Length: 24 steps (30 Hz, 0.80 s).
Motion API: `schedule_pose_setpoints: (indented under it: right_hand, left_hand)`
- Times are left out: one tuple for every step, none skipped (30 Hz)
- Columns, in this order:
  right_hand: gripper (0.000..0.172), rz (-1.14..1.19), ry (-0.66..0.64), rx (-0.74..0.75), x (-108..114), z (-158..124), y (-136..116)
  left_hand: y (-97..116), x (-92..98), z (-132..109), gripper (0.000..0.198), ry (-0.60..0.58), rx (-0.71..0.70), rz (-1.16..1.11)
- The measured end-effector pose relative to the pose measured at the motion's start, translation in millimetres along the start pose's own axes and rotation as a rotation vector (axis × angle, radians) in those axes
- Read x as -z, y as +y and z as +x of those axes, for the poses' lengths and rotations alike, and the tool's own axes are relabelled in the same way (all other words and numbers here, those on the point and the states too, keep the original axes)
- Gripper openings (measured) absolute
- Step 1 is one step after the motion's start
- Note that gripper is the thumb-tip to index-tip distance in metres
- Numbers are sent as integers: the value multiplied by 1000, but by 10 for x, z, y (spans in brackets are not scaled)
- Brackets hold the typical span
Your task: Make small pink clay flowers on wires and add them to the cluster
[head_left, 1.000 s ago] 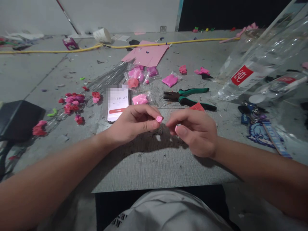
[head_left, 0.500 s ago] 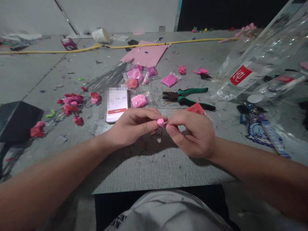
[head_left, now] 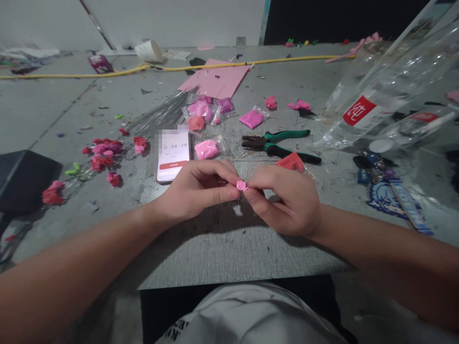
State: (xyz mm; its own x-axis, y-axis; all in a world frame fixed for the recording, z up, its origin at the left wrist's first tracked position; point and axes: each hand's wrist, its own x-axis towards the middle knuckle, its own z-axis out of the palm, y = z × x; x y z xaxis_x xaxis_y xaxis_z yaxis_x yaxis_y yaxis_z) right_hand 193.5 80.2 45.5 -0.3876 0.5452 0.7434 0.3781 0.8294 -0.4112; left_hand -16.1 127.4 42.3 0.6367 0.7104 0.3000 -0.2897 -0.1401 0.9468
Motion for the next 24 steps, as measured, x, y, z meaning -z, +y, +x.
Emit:
schedule_pose_setpoints:
  right_hand:
    - [11, -5, -1, -2, -2, -1, -1]
    - [11, -10, -1, -4, -3, -2, -1]
    - [11, -17, 0, -7, -5, -2, -1]
    - [12, -25, 0, -9, -6, -2, -2]
    - [12, -33, -1, -11, -6, -2, -2]
    - [13, -43, -3, -12, -6, -2, -3]
    - [14, -52, -4, -14, -6, -2, -5]
    - [15, -61, -4, -16, -5, -2, -7]
    - [16, -68, -4, -18, -4, -2, -10]
    - [18, -73, -5, -18, -3, -2, -12]
    - [19, -75, -8, -18, -2, -2, -14]
    - [20, -72, -14, -16, 0, -1, -15]
    - [22, -65, -23, -13, 2, 0, -15]
    - [23, -56, -34, -10, 5, 1, -14]
    - [24, -46, -44, -9, 7, 2, -12]
    - [25, -35, -51, -7, 11, 2, -9]
    - [27, -27, -54, -6, 15, 3, -7]
    - [27, -21, -56, -5, 20, 4, -5]
    - [28, -17, -55, -5, 25, 4, -4]
    - [28, -15, -54, -5, 31, 5, -3]
    - [28, -15, -54, -5, 36, 5, -4]
    - [28, -15, -55, -8, 41, 6, -4]
    - [28, -15, -58, -12, 44, 6, -5]
    - [28, -14, -60, -15, 46, 6, -6]
  left_hand:
    - [-3, 0, -2, 7, -1, 3, -3]
    - [-6, 0, -5, 7, 0, 5, -6]
    - [-9, -1, -7, 7, 2, 9, -9]
    - [-10, -3, -9, 7, 4, 10, -17]
    - [-10, -6, -11, 7, 4, 9, -28]
    - [-8, -10, -12, 8, 4, 8, -39]
    - [-6, -15, -13, 9, 3, 7, -47]
    - [-3, -19, -14, 10, 1, 8, -51]
    - [-1, -24, -14, 11, -1, 9, -51]
    - [0, -26, -13, 11, -2, 11, -46]
    - [0, -28, -12, 11, -4, 15, -39]
    - [-2, -27, -12, 10, -8, 16, -35]
    - [-6, -25, -12, 9, -15, 16, -34]
    - [-10, -22, -12, 8, -24, 16, -36]
    - [-15, -19, -12, 7, -32, 17, -39]
    - [-19, -16, -13, 7, -40, 19, -40]
    - [-21, -13, -13, 6, -44, 22, -40]
    - [-22, -11, -14, 6, -46, 26, -37]
    - [-22, -10, -15, 5, -45, 29, -32]
    - [-21, -8, -15, 5, -43, 29, -27]
    - [-20, -7, -16, 5, -44, 30, -23]
    - [-20, -5, -16, 6, -46, 29, -20]
    - [-21, -4, -16, 6, -49, 28, -18]
    - [-23, -2, -16, 6, -56, 27, -17]
